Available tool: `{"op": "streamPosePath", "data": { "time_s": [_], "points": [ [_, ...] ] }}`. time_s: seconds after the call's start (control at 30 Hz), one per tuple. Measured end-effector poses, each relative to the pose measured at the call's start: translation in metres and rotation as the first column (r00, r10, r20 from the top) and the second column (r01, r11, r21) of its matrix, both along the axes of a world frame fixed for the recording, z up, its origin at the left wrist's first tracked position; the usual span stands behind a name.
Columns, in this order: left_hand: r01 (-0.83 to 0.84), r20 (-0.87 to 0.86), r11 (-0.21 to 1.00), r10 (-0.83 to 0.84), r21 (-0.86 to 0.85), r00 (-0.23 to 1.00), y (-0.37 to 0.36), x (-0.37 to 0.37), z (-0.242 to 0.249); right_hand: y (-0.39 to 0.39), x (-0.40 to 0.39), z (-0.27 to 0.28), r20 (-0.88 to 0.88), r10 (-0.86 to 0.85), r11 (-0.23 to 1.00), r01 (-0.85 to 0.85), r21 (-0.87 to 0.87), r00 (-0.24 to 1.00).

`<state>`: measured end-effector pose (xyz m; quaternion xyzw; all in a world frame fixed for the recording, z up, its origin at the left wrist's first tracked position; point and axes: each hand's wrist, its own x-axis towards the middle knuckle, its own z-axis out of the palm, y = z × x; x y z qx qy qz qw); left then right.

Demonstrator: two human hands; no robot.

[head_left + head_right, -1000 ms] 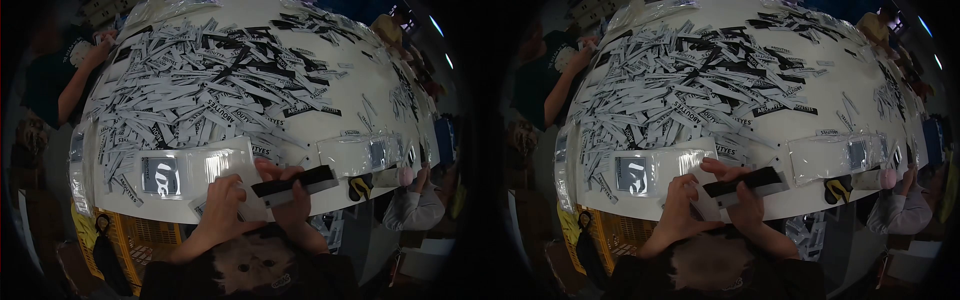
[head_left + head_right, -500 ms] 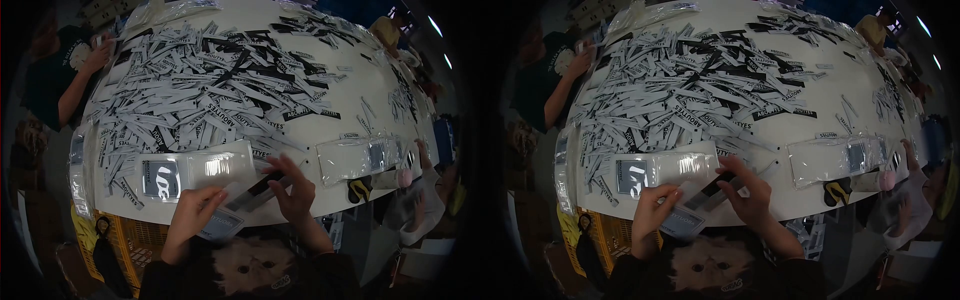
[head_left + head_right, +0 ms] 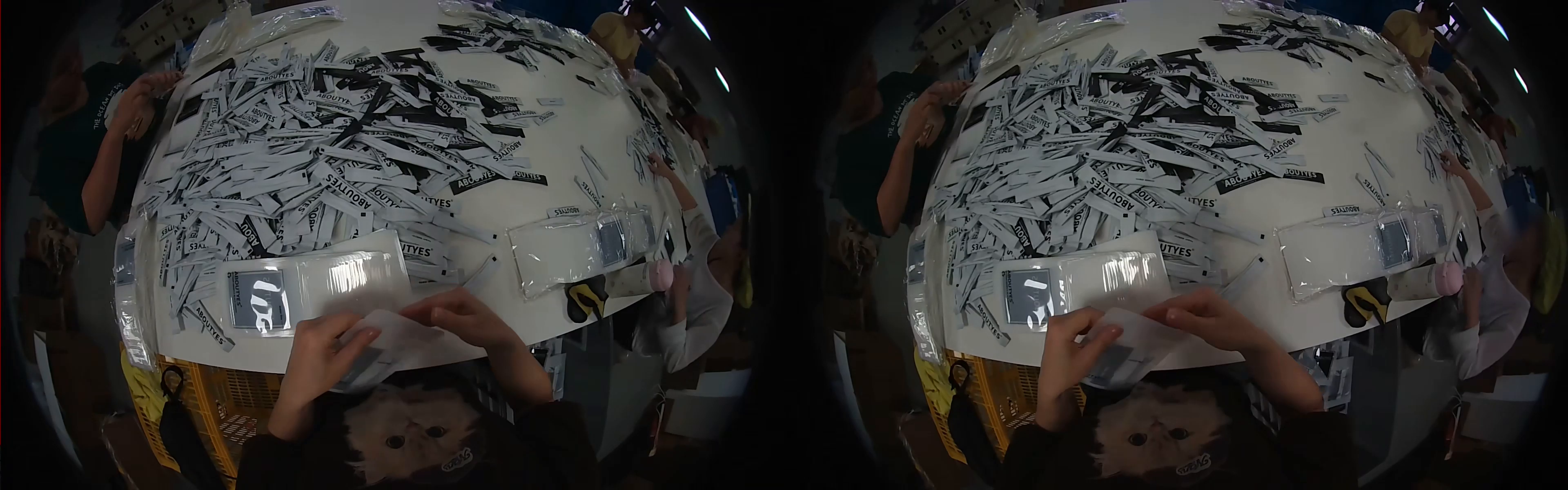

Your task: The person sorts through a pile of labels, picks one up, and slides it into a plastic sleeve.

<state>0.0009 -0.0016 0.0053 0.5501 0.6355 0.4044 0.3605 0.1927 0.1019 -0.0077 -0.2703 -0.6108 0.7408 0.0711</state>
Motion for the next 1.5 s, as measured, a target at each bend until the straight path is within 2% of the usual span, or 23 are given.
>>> {"op": "streamPosePath", "data": {
  "time_s": [0.03,0.07,0.1,0.13,0.2,0.33,0.43,0.5,0.53,0.57,0.6,0.67,0.73,0.8,0.93,1.03,1.1,1.23,1.33,1.4,1.43,1.47,1.5],
  "points": [
    [0.004,0.001,1.000,-0.004,0.006,1.000,0.000,0.003,-0.004,-0.008,0.002,0.002,-0.236,-0.298,0.940,0.240,-0.244,0.925],
    [-0.019,0.104,0.998,0.012,0.062,0.995,0.001,0.007,-0.008,-0.012,0.003,0.002,-0.236,-0.300,0.940,0.244,-0.239,0.924],
    [-0.042,0.205,0.993,0.018,0.113,0.979,0.002,0.009,-0.010,-0.015,0.004,0.000,-0.277,-0.165,0.977,0.196,0.089,0.947],
    [-0.031,0.204,0.993,0.006,0.118,0.979,0.002,0.009,-0.007,-0.017,0.005,0.000,-0.267,-0.026,0.902,0.137,0.409,0.963],
    [0.110,-0.031,0.973,-0.106,0.201,0.994,0.001,0.011,0.002,-0.018,0.004,-0.002,-0.282,-0.023,0.858,0.164,0.486,0.959],
    [0.088,-0.155,0.952,-0.044,0.292,0.987,0.006,0.023,0.001,-0.012,0.010,0.007,-0.343,-0.084,0.768,0.280,0.576,0.936],
    [0.252,-0.054,0.908,-0.248,0.334,0.967,0.013,0.019,0.000,-0.005,0.061,0.038,-0.013,-0.131,0.831,0.117,0.544,0.991],
    [-0.005,-0.008,0.981,0.007,0.195,1.000,0.002,0.003,-0.005,0.003,0.097,0.058,0.090,-0.119,0.858,0.057,0.511,0.989],
    [-0.142,-0.087,0.985,0.151,0.103,0.985,-0.008,-0.013,-0.021,0.004,0.108,0.067,0.416,0.037,0.774,-0.289,0.563,0.909],
    [-0.234,-0.239,0.959,0.268,0.161,0.933,-0.008,-0.021,-0.030,0.006,0.113,0.071,0.705,0.129,0.628,-0.608,0.486,0.697],
    [-0.310,-0.379,0.923,0.378,0.229,0.845,-0.007,-0.025,-0.035,0.011,0.110,0.069,0.708,0.122,0.633,-0.603,0.485,0.696],
    [-0.338,-0.416,0.924,0.382,0.179,0.825,-0.006,-0.021,-0.043,0.038,0.093,0.055,0.535,-0.058,0.603,-0.397,0.692,0.843],
    [-0.341,-0.551,0.917,0.396,0.205,0.734,-0.007,-0.017,-0.053,0.089,0.068,0.028,0.444,-0.190,0.600,-0.254,0.759,0.876],
    [-0.339,-0.539,0.920,0.390,0.196,0.746,-0.009,-0.019,-0.056,0.129,0.049,-0.009,0.245,-0.275,0.256,-0.175,0.951,0.930],
    [-0.339,-0.535,0.929,0.365,0.150,0.762,-0.010,-0.021,-0.055,0.165,0.036,-0.055,0.394,-0.403,0.139,-0.371,0.918,0.826],
    [-0.343,-0.528,0.926,0.373,0.157,0.763,-0.008,-0.021,-0.055,0.177,0.038,-0.054,0.393,-0.408,0.259,-0.308,0.915,0.824],
    [-0.333,-0.527,0.929,0.368,0.164,0.766,-0.007,-0.023,-0.055,0.186,0.034,-0.064,0.373,-0.476,0.071,-0.387,0.919,0.797],
    [-0.322,-0.515,0.936,0.348,0.142,0.784,-0.006,-0.024,-0.051,0.190,0.033,-0.072,0.373,-0.463,0.005,-0.418,0.908,0.804],
    [-0.324,-0.485,0.936,0.348,0.136,0.803,-0.008,-0.025,-0.051,0.188,0.038,-0.068,0.330,-0.403,-0.029,-0.372,0.928,0.854],
    [-0.315,-0.487,0.936,0.351,0.157,0.800,-0.009,-0.025,-0.051,0.180,0.039,-0.056,0.064,-0.351,-0.183,-0.135,0.974,0.934],
    [-0.305,-0.491,0.934,0.358,0.186,0.794,-0.008,-0.027,-0.050,0.172,0.040,-0.053,0.061,-0.360,-0.182,-0.134,0.974,0.931],
    [-0.293,-0.491,0.938,0.347,0.187,0.799,-0.008,-0.027,-0.050,0.156,0.042,-0.053,-0.207,-0.418,0.148,0.291,0.945,0.885],
    [-0.341,-0.432,0.923,0.385,0.179,0.815,-0.009,-0.027,-0.050,0.137,0.044,-0.051,-0.401,-0.556,0.398,0.657,0.640,0.728]
  ]
}}
